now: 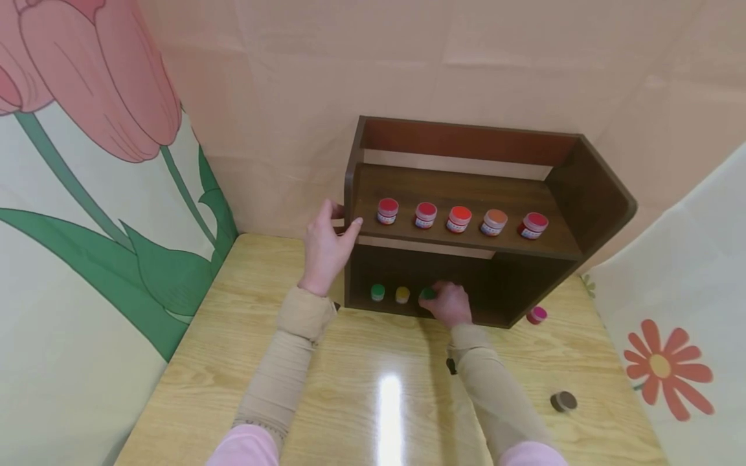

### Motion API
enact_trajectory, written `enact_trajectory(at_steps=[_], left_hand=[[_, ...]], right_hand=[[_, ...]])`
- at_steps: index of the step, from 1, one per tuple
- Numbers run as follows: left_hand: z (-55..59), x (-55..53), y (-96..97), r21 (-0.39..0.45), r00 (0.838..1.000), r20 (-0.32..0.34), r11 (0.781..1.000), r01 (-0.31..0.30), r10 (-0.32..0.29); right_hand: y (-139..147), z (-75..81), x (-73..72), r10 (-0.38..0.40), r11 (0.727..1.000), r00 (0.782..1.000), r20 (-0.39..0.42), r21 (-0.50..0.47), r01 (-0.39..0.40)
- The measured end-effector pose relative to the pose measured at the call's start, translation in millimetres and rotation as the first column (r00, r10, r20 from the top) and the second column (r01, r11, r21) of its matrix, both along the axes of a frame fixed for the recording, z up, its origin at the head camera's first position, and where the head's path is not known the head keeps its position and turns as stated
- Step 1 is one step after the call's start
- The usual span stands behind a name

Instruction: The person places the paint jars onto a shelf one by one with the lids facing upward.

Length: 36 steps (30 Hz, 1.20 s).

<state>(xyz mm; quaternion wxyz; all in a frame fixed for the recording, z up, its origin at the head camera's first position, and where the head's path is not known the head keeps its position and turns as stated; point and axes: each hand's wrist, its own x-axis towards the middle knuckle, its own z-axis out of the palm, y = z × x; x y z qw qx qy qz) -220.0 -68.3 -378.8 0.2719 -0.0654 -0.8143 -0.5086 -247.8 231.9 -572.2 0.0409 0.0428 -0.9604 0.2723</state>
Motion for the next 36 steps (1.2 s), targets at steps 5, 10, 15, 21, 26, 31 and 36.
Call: enact_trajectory(at_steps=[5, 10, 15, 21, 26, 31, 36], left_hand=[[0.0, -0.2, -0.1, -0.001, 1.000, 0.001, 1.000, 0.000, 0.000], [0.3, -0.2, -0.1, 0.004, 1.000, 0.010, 1.000, 0.004, -0.004], [0.6, 0.6, -0.1, 0.011, 1.000, 0.009, 1.000, 0.010, -0.010], [0.1, 0.5, 0.0, 0.006, 1.000, 0.010, 1.000, 0.005, -0.005], [0.1, 0.6, 0.3, -0.006, 1.000, 0.021, 1.000, -0.006, 0.006], [-0.1, 0.7, 0.3, -0.007, 1.000, 0.028, 1.000, -0.007, 0.008], [-0.9, 0.0, 0.1, -0.007, 1.000, 0.028, 1.000, -0.006, 0.007]], right_hand=[[-1.4, -2.1, 0.4, -0.008, 1.000, 0.999, 0.032, -0.001, 0.008], [-1.5, -2.6, 0.5, -0.016, 1.000, 0.998, 0.053, -0.003, 0.016], [-1.7, -4.4, 1.1, -0.012, 1.000, 0.997, 0.081, 0.000, 0.012], [-1.6, -7.2, 0.0, -0.006, 1.000, 0.996, 0.087, -0.003, 0.006], [-2.0, -7.7, -1.1, -0.010, 1.000, 0.995, 0.097, -0.004, 0.011], [-4.3, -4.0, -0.1, -0.011, 1.000, 0.993, 0.116, -0.013, 0.013], [-6.1, -1.5, 0.5, -0.030, 0.999, 0.990, 0.141, -0.022, 0.033]])
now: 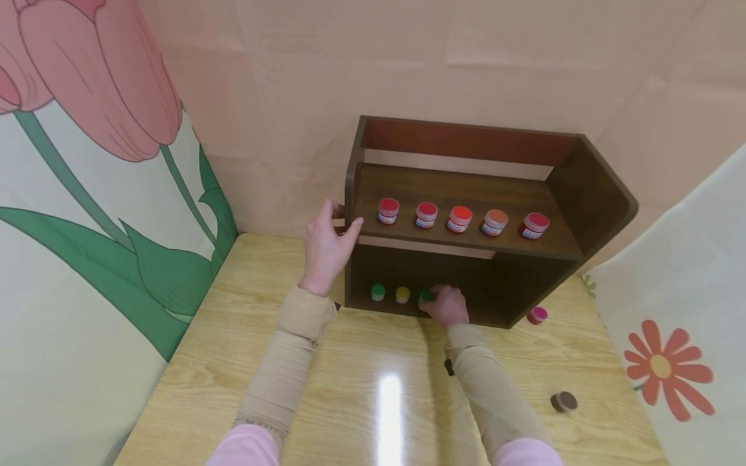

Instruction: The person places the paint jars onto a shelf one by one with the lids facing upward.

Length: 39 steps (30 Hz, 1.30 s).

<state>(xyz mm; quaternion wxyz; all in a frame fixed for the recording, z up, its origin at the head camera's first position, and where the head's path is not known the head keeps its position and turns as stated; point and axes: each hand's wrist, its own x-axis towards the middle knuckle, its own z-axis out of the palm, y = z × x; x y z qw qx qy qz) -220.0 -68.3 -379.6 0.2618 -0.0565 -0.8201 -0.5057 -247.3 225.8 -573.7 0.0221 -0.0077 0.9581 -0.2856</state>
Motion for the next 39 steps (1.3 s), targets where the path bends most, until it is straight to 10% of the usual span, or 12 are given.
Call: enact_trajectory(at_steps=[19, 39], left_hand=[[1.5, 0.9, 1.1, 0.021, 1.000, -0.004, 1.000, 0.019, -0.019], [1.4, 1.1, 0.6, 0.012, 1.000, -0.009, 1.000, 0.013, -0.013]], right_hand=[[11.7, 8.9, 6.9, 0.001, 1.000, 0.996, -0.092, 0.029, 0.002], [36.2, 73.9, 23.5, -0.139, 0.989, 0.937, -0.320, -0.005, 0.145]])
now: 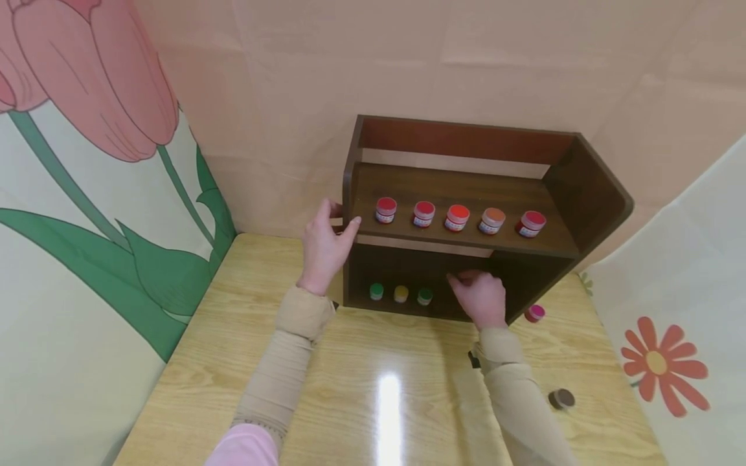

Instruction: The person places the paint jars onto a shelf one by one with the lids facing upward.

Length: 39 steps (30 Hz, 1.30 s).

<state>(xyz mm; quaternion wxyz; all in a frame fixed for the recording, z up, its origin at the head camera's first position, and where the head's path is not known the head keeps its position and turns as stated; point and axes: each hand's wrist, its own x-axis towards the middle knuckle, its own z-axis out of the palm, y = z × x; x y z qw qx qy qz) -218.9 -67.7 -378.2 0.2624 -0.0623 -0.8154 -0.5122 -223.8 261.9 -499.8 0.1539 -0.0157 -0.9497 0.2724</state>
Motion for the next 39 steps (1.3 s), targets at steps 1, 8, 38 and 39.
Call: enact_trajectory(at_steps=[1, 8, 38, 39], left_hand=[[-0.1, -0.1, 0.0, -0.002, 1.000, -0.001, 1.000, 0.000, 0.000], [-1.1, -1.2, -0.2, -0.007, 1.000, -0.008, 1.000, -0.004, 0.004], [-1.3, -1.2, 0.1, -0.006, 1.000, -0.004, 1.000, -0.002, 0.002], [-1.2, -1.2, -0.1, -0.001, 1.000, -0.004, 1.000, 0.002, -0.002]], right_hand=[[1.2, 2.4, 1.2, -0.006, 1.000, 1.000, -0.008, -0.003, 0.006], [11.2, 19.5, 14.3, -0.010, 1.000, 1.000, -0.026, -0.002, 0.010], [97.8, 57.4, 113.0, -0.230, 0.971, 0.970, 0.085, -0.054, 0.235], [101.7, 56.0, 115.5, -0.244, 0.967, 0.965, 0.093, -0.045, 0.249]])
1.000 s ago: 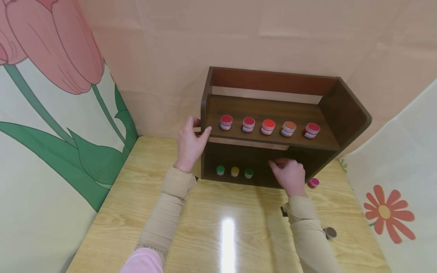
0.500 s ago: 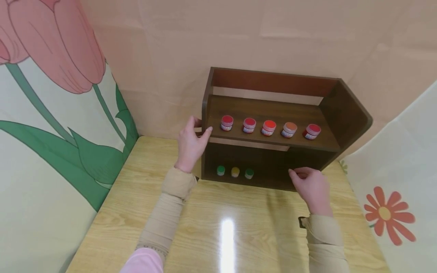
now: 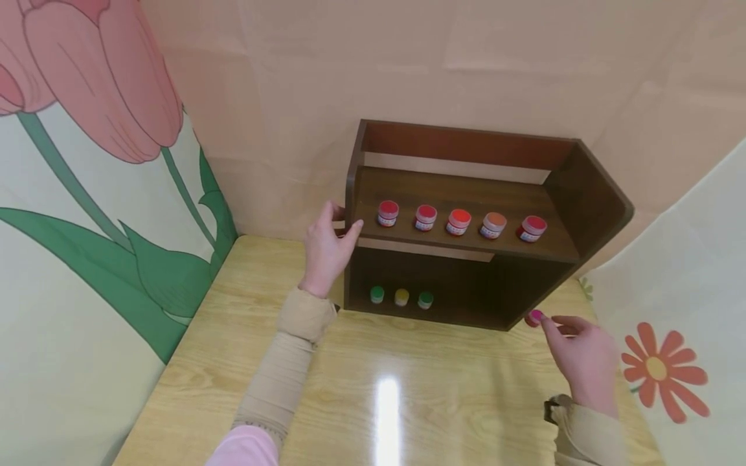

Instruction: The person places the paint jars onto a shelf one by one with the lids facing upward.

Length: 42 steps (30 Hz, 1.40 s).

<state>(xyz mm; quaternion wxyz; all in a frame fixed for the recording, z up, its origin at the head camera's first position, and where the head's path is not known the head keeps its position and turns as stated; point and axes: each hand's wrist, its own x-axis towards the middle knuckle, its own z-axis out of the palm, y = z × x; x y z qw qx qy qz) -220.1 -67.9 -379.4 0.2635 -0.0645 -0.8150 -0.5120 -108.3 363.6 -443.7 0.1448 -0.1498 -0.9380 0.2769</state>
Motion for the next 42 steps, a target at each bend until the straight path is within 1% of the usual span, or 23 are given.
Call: enact_trajectory(at_steps=[4, 8, 12, 15, 20, 24, 27, 31, 35, 42], left_hand=[[0.2, 0.2, -0.6, 0.014, 1.000, 0.004, 1.000, 0.012, -0.012], [0.3, 0.1, -0.8, 0.015, 1.000, -0.001, 1.000, 0.013, -0.013], [-0.1, -0.1, -1.0, 0.011, 1.000, -0.006, 1.000, 0.011, -0.011], [0.0, 0.2, -0.8, 0.007, 1.000, -0.006, 1.000, 0.008, -0.008], [0.4, 0.5, -0.6, 0.012, 1.000, -0.009, 1.000, 0.011, -0.011], [0.3, 1.0, -0.4, 0.009, 1.000, -0.008, 1.000, 0.010, -0.010], [0.1, 1.6, -0.3, 0.006, 1.000, -0.004, 1.000, 0.007, -0.007], [-0.6, 1.6, -0.3, 0.008, 1.000, -0.003, 1.000, 0.008, -0.008], [-1.2, 1.0, -0.2, 0.016, 1.000, -0.005, 1.000, 0.013, -0.013], [-1.8, 0.1, -0.1, 0.016, 1.000, -0.009, 1.000, 0.010, -0.009]], right_hand=[[11.1, -6.6, 10.9, -0.030, 1.000, 0.999, 0.044, 0.001, 0.030], [19.7, -14.5, 19.7, -0.055, 0.998, 0.995, 0.082, 0.025, 0.053], [29.9, -22.4, 26.4, -0.087, 0.996, 0.988, 0.127, 0.042, 0.082], [37.8, -28.4, 32.1, -0.106, 0.994, 0.979, 0.176, 0.033, 0.102], [52.7, -43.2, 40.4, -0.111, 0.994, 0.951, 0.288, 0.046, 0.102], [65.3, -59.4, 48.2, -0.093, 0.995, 0.934, 0.346, 0.066, 0.075], [72.1, -71.9, 52.5, -0.096, 0.994, 0.913, 0.396, 0.080, 0.069], [78.0, -85.4, 57.2, -0.112, 0.993, 0.877, 0.467, 0.082, 0.083], [82.6, -93.1, 60.7, -0.103, 0.995, 0.851, 0.514, 0.046, 0.092], [89.2, -103.2, 63.8, -0.043, 0.999, 0.822, 0.567, 0.023, 0.036]])
